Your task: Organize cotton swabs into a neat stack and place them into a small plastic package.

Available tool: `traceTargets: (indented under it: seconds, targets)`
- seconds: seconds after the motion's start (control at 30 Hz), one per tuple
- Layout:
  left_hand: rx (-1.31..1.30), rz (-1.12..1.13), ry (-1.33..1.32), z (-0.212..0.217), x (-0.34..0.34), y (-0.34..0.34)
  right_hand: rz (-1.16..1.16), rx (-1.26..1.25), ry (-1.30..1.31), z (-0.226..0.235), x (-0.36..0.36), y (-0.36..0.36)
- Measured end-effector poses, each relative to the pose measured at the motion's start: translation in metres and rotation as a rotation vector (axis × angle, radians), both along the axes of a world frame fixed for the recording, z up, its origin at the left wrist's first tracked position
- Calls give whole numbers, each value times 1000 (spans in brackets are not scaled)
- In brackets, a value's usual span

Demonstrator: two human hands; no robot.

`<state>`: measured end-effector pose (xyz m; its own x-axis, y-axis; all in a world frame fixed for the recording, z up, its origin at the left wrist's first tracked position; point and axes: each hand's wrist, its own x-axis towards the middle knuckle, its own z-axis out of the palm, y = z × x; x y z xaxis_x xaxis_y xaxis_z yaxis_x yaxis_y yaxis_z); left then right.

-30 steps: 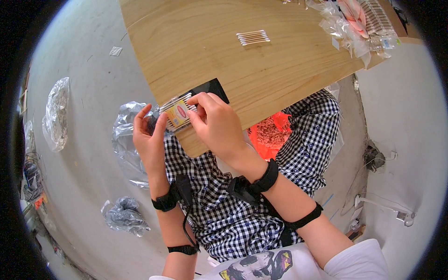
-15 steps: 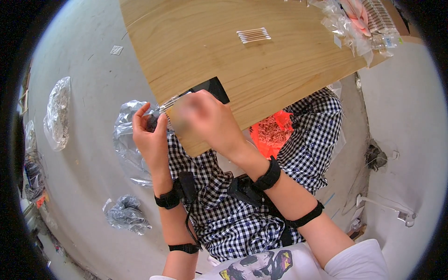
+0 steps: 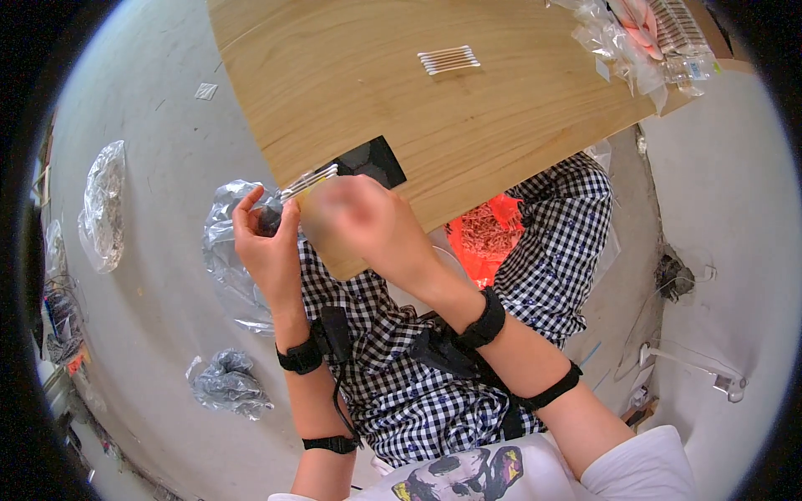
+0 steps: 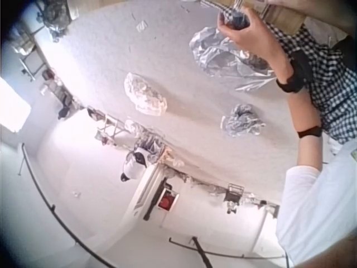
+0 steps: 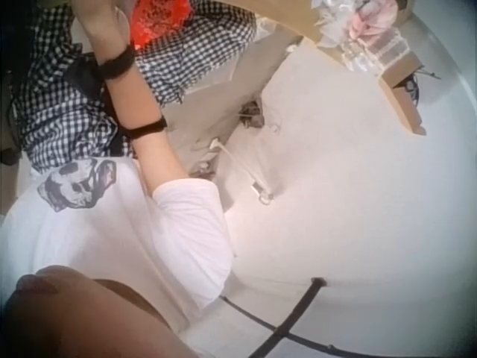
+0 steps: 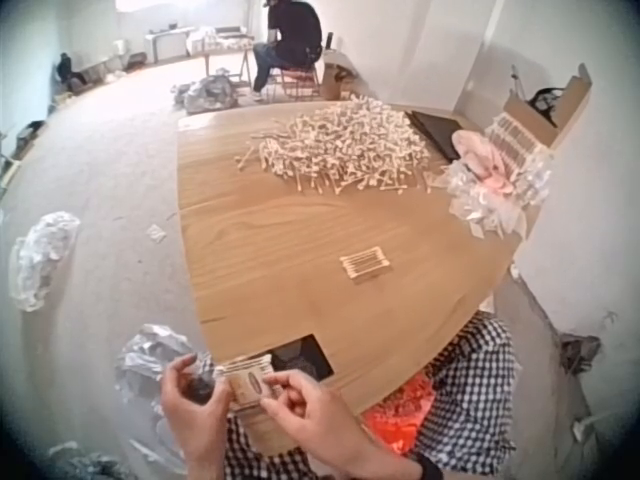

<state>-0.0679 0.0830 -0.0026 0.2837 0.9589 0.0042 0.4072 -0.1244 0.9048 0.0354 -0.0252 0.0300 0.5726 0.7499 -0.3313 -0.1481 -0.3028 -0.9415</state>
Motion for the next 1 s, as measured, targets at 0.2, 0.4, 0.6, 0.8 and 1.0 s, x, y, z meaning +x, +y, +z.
traceTargets:
  seconds: [0.2,0.4,0.6,0.8,1.0]
  targets:
    - [-3,-33,-29,-7,-5,2,-42,70,217,3,-1,-10]
    - [-198,-54,-143,-6,-9,2,-56,51,404,12,1,-16]
    - [-124,-85,-121,-11,-10,4,-77,56,520,17,0,-18]
    - [-145,-86,-133,-9,-12,4,-89,60,552,13,-4,-17]
    - [-190,-107,-162,-1,-11,4,-330,393,2,-12,0,3]
